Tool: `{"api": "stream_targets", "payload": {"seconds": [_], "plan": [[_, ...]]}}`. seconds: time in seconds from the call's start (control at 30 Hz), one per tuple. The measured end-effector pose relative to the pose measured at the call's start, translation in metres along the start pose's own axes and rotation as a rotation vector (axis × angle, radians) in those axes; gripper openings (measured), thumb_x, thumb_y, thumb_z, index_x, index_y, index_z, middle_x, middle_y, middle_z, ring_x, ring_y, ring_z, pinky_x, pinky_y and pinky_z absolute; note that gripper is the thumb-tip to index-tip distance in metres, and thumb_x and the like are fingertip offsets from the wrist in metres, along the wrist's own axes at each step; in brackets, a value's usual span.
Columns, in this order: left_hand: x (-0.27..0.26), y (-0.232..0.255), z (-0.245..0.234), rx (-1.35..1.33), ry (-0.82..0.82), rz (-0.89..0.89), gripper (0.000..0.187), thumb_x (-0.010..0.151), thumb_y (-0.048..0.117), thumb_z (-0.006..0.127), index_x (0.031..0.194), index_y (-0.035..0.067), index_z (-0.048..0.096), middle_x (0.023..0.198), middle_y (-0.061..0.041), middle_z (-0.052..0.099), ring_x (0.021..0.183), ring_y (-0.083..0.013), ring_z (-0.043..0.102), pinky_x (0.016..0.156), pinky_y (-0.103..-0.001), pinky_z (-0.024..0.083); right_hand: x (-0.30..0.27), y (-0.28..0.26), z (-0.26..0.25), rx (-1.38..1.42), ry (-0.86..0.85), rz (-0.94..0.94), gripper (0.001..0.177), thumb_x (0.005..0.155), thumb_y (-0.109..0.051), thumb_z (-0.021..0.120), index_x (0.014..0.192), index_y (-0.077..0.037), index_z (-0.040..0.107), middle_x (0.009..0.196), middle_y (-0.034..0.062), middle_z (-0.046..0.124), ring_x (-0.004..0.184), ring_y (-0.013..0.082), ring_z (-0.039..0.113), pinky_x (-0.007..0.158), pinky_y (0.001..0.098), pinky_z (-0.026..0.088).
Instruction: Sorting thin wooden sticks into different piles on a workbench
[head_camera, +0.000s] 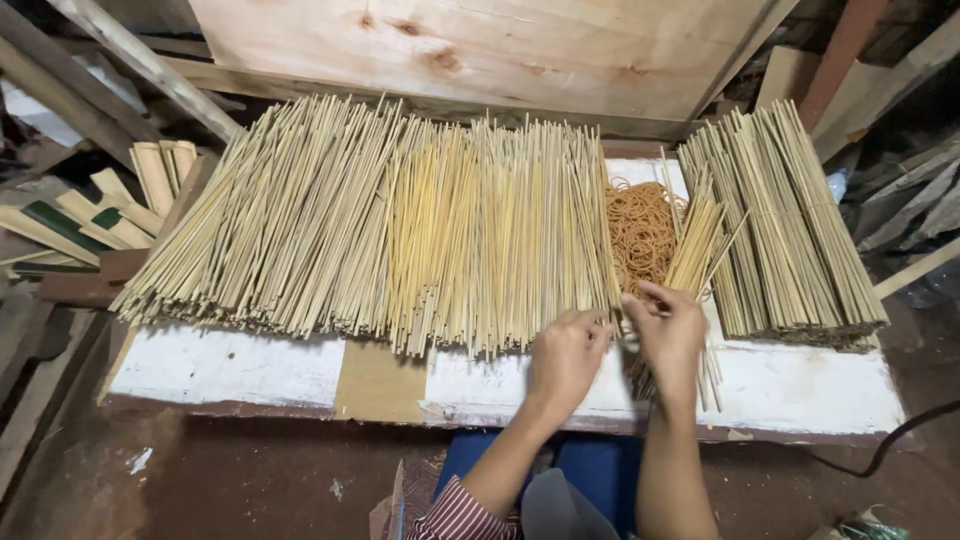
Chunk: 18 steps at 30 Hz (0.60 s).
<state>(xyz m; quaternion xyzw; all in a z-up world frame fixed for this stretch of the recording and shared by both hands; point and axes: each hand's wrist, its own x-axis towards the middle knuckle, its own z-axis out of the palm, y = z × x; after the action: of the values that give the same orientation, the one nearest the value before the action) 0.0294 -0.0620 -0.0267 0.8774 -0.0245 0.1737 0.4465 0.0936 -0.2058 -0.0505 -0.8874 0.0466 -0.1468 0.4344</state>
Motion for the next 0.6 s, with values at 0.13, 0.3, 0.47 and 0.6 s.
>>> {"api": "stream_targets", "payload": {"seconds": [0.13,0.3,0.47,0.6], "plan": [[0.003,-0.007,-0.066,0.07,0.145,-0.182,0.026,0.094,0.005,0.067,0.119,0.0,0.073,0.094,-0.018,0.073,0.083,-0.0277,0.073,0.072,-0.033,0.061,-0.011,-0.061,0.058,0.217,-0.257,-0.023,0.026,0.072,-0.018,0.093,0.097,-0.018,0.084,0.076,0.0041,0.076,0.072,0.0162,0.07,0.073,0.0325,0.059],[0.006,-0.037,-0.103,-0.017,0.233,-0.343,0.055,0.09,-0.003,0.068,0.142,-0.004,0.05,0.117,-0.027,0.065,0.102,-0.0422,0.073,0.083,-0.047,0.065,-0.016,-0.084,0.121,0.087,-0.465,-0.108,0.022,0.077,-0.019,0.084,0.099,-0.014,0.083,0.08,0.0074,0.079,0.086,0.0327,0.076,0.076,0.0437,0.058],[0.004,-0.052,-0.107,0.012,0.141,-0.357,0.056,0.085,-0.001,0.074,0.138,-0.001,0.056,0.116,-0.024,0.067,0.1,-0.0379,0.073,0.082,-0.045,0.063,-0.017,-0.092,0.116,0.038,-0.498,-0.012,0.028,0.074,-0.019,0.081,0.102,-0.013,0.082,0.081,0.0085,0.079,0.089,0.0349,0.075,0.08,0.0439,0.057],[0.003,-0.071,-0.099,0.105,0.114,-0.283,0.044,0.081,0.005,0.076,0.124,0.008,0.069,0.11,-0.015,0.067,0.097,-0.0332,0.072,0.083,-0.043,0.059,-0.002,-0.073,0.142,-0.019,-0.486,0.018,0.038,0.069,-0.02,0.084,0.105,-0.008,0.08,0.078,0.0072,0.079,0.084,0.0326,0.076,0.079,0.0472,0.056]]}}
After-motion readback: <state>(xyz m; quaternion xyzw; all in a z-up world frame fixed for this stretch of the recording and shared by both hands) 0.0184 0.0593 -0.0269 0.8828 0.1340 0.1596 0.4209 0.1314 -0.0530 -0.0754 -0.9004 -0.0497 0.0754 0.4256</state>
